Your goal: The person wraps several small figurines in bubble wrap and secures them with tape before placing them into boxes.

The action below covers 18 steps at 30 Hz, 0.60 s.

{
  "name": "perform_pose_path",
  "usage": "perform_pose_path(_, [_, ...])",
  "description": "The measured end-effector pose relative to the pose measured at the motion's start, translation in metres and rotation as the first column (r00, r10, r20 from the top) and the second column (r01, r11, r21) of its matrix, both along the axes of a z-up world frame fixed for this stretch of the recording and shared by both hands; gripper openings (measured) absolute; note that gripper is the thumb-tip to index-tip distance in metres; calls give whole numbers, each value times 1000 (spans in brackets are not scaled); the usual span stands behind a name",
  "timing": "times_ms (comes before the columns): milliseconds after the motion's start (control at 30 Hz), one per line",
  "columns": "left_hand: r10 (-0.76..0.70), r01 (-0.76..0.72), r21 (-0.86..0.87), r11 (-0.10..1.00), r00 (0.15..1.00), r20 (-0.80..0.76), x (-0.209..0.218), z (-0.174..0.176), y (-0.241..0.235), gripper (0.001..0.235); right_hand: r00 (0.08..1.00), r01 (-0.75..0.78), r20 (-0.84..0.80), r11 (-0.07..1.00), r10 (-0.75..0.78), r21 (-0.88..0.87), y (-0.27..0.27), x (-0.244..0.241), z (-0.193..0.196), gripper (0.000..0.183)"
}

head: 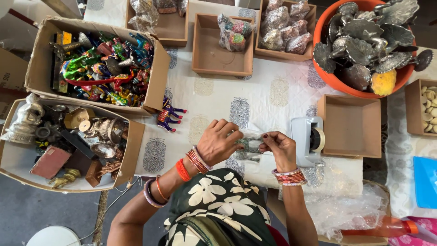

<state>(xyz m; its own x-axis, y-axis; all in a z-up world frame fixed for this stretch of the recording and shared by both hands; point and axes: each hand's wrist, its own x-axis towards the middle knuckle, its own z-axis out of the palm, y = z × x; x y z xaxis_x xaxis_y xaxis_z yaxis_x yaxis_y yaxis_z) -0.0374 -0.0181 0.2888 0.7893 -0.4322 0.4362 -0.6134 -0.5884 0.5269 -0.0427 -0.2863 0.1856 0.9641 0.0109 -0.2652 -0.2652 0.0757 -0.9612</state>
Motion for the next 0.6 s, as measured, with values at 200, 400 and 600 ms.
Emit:
perform_pose_path(200, [28, -37, 33, 999, 967, 253, -8, -29, 13, 22, 993, -15, -112, 984, 35, 175, -9, 4, -13, 18])
perform_pose_path(400, [-89, 28, 129, 991, 868, 488, -4, -34, 23, 32, 991, -12, -125, 977, 39, 211, -4, 5, -7, 18])
perform_pose_path(600, [124, -125, -10, 992, 963, 239, -5, -50, 8, 23, 1000, -28, -1, 999, 28, 31, 12, 3, 9, 19])
